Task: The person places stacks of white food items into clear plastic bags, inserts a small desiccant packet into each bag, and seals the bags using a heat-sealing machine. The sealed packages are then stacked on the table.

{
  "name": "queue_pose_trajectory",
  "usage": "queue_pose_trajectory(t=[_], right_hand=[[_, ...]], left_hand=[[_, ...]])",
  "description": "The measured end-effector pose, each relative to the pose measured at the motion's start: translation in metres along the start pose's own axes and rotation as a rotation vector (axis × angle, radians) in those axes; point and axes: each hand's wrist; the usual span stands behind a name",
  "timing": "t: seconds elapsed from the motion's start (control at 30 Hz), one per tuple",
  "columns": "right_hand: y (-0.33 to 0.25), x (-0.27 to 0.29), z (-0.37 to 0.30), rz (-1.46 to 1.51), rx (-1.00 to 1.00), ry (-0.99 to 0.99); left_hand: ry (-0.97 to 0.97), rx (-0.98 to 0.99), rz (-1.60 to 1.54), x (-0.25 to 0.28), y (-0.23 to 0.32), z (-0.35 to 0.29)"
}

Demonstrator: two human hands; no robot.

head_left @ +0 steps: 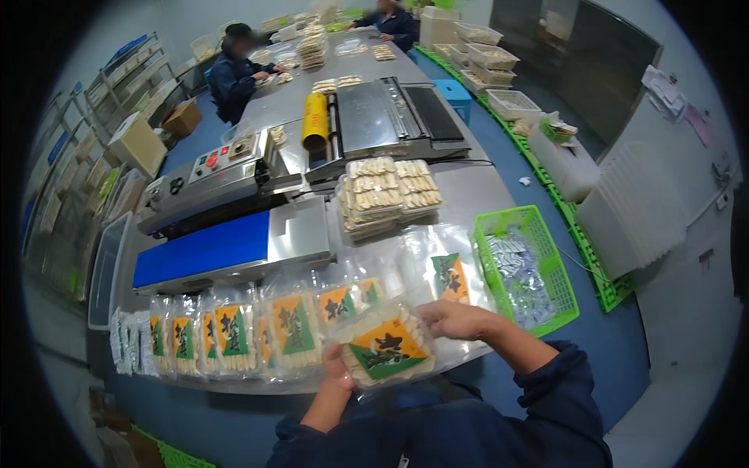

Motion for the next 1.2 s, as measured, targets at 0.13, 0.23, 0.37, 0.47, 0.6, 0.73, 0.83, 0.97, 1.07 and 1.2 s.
queue_pose_trajectory(t=[0.13,0.23,0.37,0.47,0.6,0.73,0.83,0.97,1.07,1.2], right_hand=[[-0.016,0.033,-0.045,0.242,-0.008,-0.056],[0.040,0.106,-0.094,0.297,-0.069,0.703],[0.221,0.172,-0.130,-0.304,-0.892,1.346],[0.232,0.168,-0.103,-0.256,-0.972,1.500],[0.236,0.162,-0.123,-0.363,-0.809,1.656],[0.236,0.155,-0.148,-0.439,-0.590,1.711],[0.209,0.149,-0.153,-0.230,-0.399,1.740],[0.162,0.134,-0.159,0.094,-0.095,1.614],[0.062,0.090,-0.111,0.340,0.247,1.173],[-0.036,0.007,-0.014,0.065,0.079,0.608]], left_hand=[[0.038,0.008,-0.067,0.005,-0.002,-0.014],[0.064,-0.012,-0.062,0.018,0.001,-0.022],[0.178,-0.055,0.055,0.024,-0.002,-0.021],[0.268,-0.171,0.183,0.024,0.007,-0.030],[0.360,-0.251,0.258,0.027,0.023,-0.042],[0.355,-0.271,0.237,0.036,0.030,-0.048],[0.350,-0.313,0.233,0.036,0.032,-0.051],[0.334,-0.280,0.199,0.023,0.033,-0.048],[0.319,-0.257,0.183,0.042,0.039,-0.064],[0.279,-0.231,0.082,0.009,0.047,-0.073]])
Point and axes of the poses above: each hand's wrist, its own z-axis towards the middle knuckle, its own x-axis out of the back of the hand, y = z × x, and after that the axes turned 12 degrees about -y, right-handed
